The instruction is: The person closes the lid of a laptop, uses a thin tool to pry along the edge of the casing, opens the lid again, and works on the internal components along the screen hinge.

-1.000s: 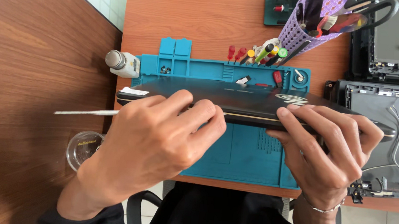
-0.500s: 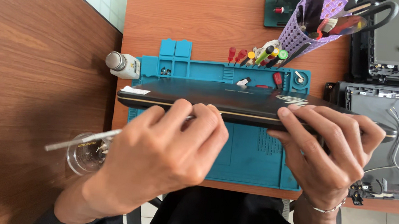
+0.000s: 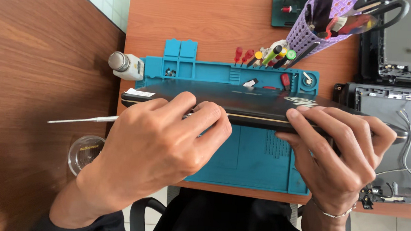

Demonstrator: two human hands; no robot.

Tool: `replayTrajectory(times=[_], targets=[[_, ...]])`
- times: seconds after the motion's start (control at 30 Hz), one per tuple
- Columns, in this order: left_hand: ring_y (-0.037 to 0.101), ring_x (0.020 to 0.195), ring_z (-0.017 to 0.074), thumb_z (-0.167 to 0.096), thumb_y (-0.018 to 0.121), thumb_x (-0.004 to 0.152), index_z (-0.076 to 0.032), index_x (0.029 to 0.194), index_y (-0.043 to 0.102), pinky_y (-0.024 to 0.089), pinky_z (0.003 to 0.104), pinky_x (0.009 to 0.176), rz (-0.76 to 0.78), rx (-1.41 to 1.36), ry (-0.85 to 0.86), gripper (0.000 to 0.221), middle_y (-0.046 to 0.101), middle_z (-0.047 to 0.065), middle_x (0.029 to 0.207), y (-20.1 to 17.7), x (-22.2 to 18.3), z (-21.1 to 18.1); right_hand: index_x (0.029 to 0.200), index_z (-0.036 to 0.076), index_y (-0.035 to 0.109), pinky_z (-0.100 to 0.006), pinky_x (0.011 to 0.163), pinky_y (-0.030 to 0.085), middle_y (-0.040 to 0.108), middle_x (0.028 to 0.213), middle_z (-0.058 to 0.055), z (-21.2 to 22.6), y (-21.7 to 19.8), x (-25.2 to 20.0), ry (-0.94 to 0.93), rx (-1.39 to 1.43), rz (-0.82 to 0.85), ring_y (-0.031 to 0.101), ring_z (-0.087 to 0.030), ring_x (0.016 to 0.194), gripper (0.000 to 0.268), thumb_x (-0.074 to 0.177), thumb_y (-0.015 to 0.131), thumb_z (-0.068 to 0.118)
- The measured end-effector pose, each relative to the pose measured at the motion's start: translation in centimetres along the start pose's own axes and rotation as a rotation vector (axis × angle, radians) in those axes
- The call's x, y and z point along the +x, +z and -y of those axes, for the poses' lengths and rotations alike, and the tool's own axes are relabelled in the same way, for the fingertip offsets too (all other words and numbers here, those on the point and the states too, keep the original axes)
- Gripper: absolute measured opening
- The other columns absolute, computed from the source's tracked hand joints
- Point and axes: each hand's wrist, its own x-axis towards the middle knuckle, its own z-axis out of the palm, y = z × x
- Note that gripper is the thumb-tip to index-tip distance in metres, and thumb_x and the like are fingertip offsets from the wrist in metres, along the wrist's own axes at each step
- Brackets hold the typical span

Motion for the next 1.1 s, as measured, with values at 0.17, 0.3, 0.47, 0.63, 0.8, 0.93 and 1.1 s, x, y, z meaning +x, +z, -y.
replayTrajectory(times=[0.17, 0.3, 0.47, 0.63, 0.8, 0.93, 1.1], targets=[[0.058, 0.073, 0.0113, -0.007, 0.072, 0.088, -0.007, 0.091, 0.070, 0.047, 0.023, 0.053, -0.033, 0.194, 0.019, 0.003, 0.062, 0.000, 0.087, 0.7, 0.0, -0.6, 0.109, 0.014, 0.080, -0.038, 0.097, 0.039, 0.075, 0.105, 0.001, 0.3, -0.2, 0.4, -0.003, -0.005, 0.002, 0.069, -0.020, 0.101, 0.034, 0.078, 0.091, 0.025], [0.060, 0.079, 0.0126, -0.001, 0.071, 0.089, -0.006, 0.096, 0.071, 0.046, 0.024, 0.055, -0.079, 0.182, 0.026, 0.009, 0.061, 0.000, 0.091, 0.4, -0.3, -0.4, 0.103, 0.013, 0.080, -0.039, 0.091, 0.039, 0.074, 0.099, 0.000, 0.4, -0.5, 0.7, -0.025, 0.002, 0.008, 0.070, -0.020, 0.095, 0.033, 0.074, 0.090, 0.024], [0.061, 0.079, 0.0154, -0.004, 0.071, 0.082, -0.002, 0.102, 0.071, 0.050, 0.026, 0.057, -0.044, 0.114, -0.004, 0.020, 0.060, 0.003, 0.090, -0.1, -0.8, -0.3, 0.102, 0.013, 0.080, -0.039, 0.093, 0.040, 0.075, 0.100, 0.000, 0.3, -0.2, 0.7, 0.013, -0.004, 0.009, 0.071, -0.020, 0.097, 0.031, 0.075, 0.091, 0.024], [0.062, 0.076, 0.0158, -0.002, 0.073, 0.083, -0.002, 0.105, 0.071, 0.051, 0.028, 0.057, -0.071, 0.014, -0.083, 0.022, 0.063, 0.003, 0.093, -0.1, -1.3, 0.3, 0.100, 0.014, 0.080, -0.039, 0.091, 0.040, 0.075, 0.098, -0.001, -0.1, 0.0, 0.4, 0.045, 0.004, 0.005, 0.071, -0.021, 0.096, 0.029, 0.075, 0.090, 0.025], [0.067, 0.073, 0.0233, 0.000, 0.074, 0.078, -0.001, 0.102, 0.069, 0.054, 0.034, 0.060, -0.191, -0.164, -0.281, 0.025, 0.064, 0.008, 0.086, -0.8, -3.0, 1.1, 0.103, 0.015, 0.080, -0.039, 0.096, 0.041, 0.075, 0.101, 0.000, -0.5, 0.2, -0.3, 0.043, -0.013, 0.003, 0.071, -0.022, 0.101, 0.028, 0.080, 0.090, 0.027], [0.066, 0.073, 0.0217, 0.006, 0.071, 0.092, -0.002, 0.108, 0.068, 0.050, 0.034, 0.061, -0.256, -0.203, -0.564, 0.018, 0.067, 0.010, 0.088, -0.2, -5.6, 1.3, 0.104, 0.012, 0.080, -0.037, 0.097, 0.041, 0.075, 0.102, -0.003, -0.3, 0.0, -1.0, 0.052, -0.005, 0.009, 0.071, -0.023, 0.104, 0.029, 0.080, 0.091, 0.023], [0.068, 0.081, 0.0213, 0.000, 0.067, 0.104, -0.003, 0.114, 0.067, 0.051, 0.030, 0.063, -0.312, -0.303, -0.723, 0.010, 0.067, 0.009, 0.093, 0.9, -8.9, 0.8, 0.108, 0.007, 0.080, -0.038, 0.093, 0.045, 0.077, 0.106, -0.008, -0.8, -0.2, -2.4, -0.011, 0.009, 0.035, 0.073, -0.025, 0.106, 0.028, 0.084, 0.092, 0.014]])
